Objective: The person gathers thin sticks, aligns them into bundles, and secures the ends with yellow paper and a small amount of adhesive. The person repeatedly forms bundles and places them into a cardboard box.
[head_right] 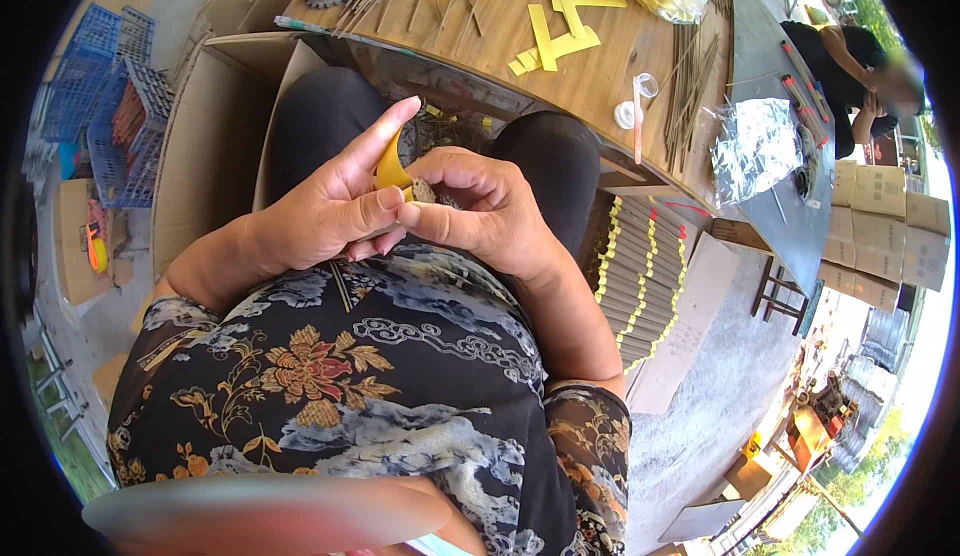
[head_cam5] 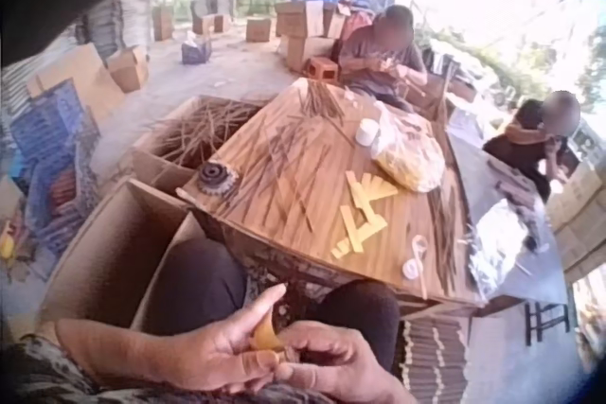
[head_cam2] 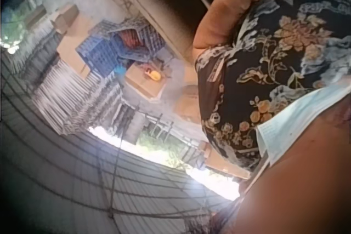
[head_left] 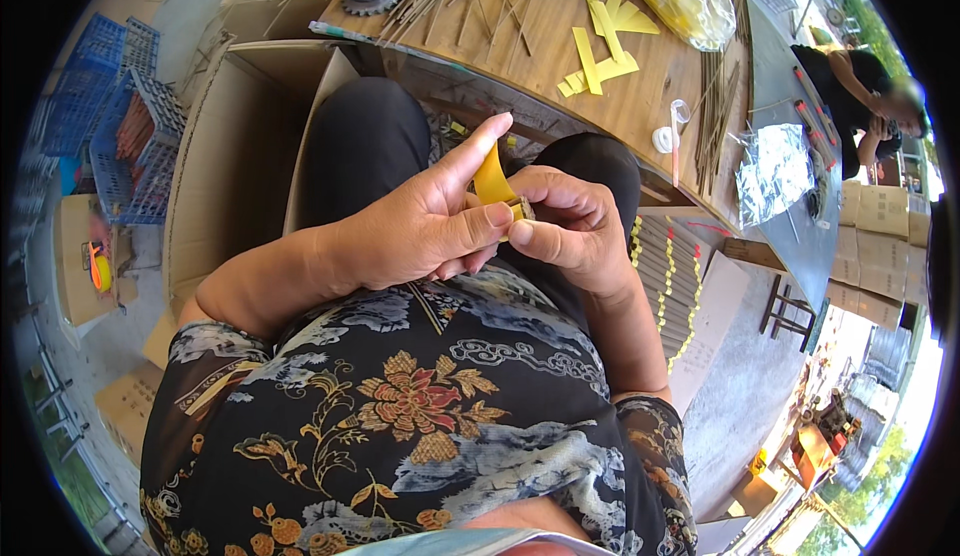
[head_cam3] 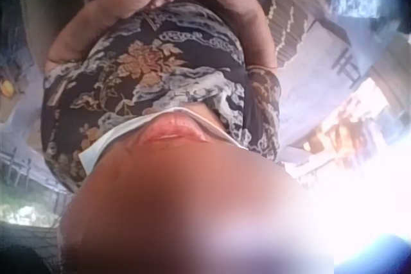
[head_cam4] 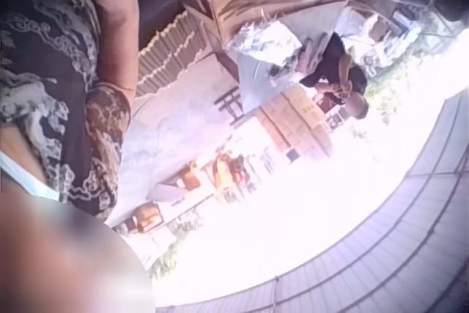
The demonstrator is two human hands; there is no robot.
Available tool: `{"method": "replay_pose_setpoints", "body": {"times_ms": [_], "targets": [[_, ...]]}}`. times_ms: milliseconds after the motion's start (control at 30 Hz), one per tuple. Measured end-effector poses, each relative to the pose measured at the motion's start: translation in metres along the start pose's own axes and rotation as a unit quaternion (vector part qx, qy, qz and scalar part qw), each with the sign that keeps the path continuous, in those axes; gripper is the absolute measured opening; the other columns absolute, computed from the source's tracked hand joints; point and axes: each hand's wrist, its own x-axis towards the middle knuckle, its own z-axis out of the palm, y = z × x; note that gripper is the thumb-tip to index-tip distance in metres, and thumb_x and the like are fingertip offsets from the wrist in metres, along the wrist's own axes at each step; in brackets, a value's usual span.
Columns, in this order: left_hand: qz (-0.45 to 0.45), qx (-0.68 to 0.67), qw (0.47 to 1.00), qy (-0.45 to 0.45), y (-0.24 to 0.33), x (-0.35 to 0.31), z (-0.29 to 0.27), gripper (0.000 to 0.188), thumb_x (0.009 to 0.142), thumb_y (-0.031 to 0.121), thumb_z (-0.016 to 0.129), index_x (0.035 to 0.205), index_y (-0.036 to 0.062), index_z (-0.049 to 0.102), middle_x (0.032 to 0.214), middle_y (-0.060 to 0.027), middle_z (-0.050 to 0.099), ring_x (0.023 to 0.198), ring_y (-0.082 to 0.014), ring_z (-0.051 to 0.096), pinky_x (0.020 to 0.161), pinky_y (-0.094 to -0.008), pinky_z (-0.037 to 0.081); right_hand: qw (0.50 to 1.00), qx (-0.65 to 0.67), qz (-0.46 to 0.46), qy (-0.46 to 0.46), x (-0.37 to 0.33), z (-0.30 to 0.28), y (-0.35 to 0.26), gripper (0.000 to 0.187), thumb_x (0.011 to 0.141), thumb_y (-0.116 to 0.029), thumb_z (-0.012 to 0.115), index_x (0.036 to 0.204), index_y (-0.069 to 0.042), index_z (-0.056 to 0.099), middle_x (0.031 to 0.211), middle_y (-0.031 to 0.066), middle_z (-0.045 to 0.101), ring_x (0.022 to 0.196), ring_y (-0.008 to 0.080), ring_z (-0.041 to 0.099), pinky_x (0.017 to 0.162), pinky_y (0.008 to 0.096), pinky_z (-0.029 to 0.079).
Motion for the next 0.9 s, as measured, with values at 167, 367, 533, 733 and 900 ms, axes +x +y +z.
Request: {"method": "replay_pose_setpoints", "body": {"times_ms": [167, 367, 533, 733, 900], "targets": [[-0.02, -0.005, 1.0, 0.0, -0.002, 0.002, -0.001, 0.074, 0.09, 0.024, 0.048, 0.138, 0.0136, -0.008, 0.073, -0.002, 0.047, 0.056, -0.005, 0.043, 0.046, -0.0168, 0.036, 0.998, -0.064, -0.026, 0.006, 0.003, -0.003, -0.001, 0.019, 0.074, -0.007, 0.063, 0.09, 0.003, 0.059, 0.089, 0.0063, 0.054, 0.08, 0.0109, 0.052, 0.07, 0.0225, 0.043], [-0.028, -0.022, 0.999, -0.033, -0.005, 0.001, -0.004, 0.075, 0.089, 0.02, 0.05, 0.138, 0.014, -0.007, 0.078, -0.0053, 0.05, 0.055, -0.0066, 0.044, 0.047, -0.0176, 0.036, 0.958, -0.242, -0.137, -0.066, 0.009, -0.014, -0.01, 0.018, 0.071, -0.006, 0.062, 0.087, 0.002, 0.061, 0.086, 0.01, 0.057, 0.081, 0.019, 0.055, 0.074, 0.028, 0.044], [-0.007, -0.043, 0.998, -0.048, -0.007, 0.0, -0.005, 0.071, 0.088, 0.01, 0.045, 0.139, 0.0147, -0.004, 0.08, -0.0079, 0.05, 0.056, -0.0096, 0.046, 0.047, -0.0198, 0.037, 0.951, -0.237, -0.166, -0.108, 0.013, -0.013, -0.018, 0.016, 0.071, -0.001, 0.064, 0.087, 0.0, 0.063, 0.086, 0.0106, 0.059, 0.082, 0.0204, 0.057, 0.073, 0.0284, 0.045], [-0.044, -0.151, 0.987, -0.037, -0.009, 0.004, -0.006, 0.06, 0.089, 0.014, 0.037, 0.139, 0.0131, 0.004, 0.082, -0.0118, 0.052, 0.056, -0.0149, 0.048, 0.046, -0.0231, 0.039, 0.947, -0.247, -0.161, -0.129, 0.01, -0.018, -0.021, 0.011, 0.074, -0.003, 0.064, 0.085, 0.0, 0.063, 0.087, 0.0107, 0.059, 0.081, 0.0207, 0.057, 0.072, 0.0292, 0.046], [-0.07, -0.166, 0.983, -0.042, -0.006, 0.008, -0.005, 0.057, 0.09, 0.016, 0.034, 0.139, 0.0113, 0.004, 0.078, -0.013, 0.052, 0.055, -0.0133, 0.048, 0.044, -0.0212, 0.038, 0.951, -0.233, -0.149, -0.136, 0.011, -0.018, -0.023, 0.01, 0.074, -0.004, 0.064, 0.083, -0.001, 0.064, 0.086, 0.0101, 0.059, 0.08, 0.0205, 0.056, 0.072, 0.0298, 0.044]]}}
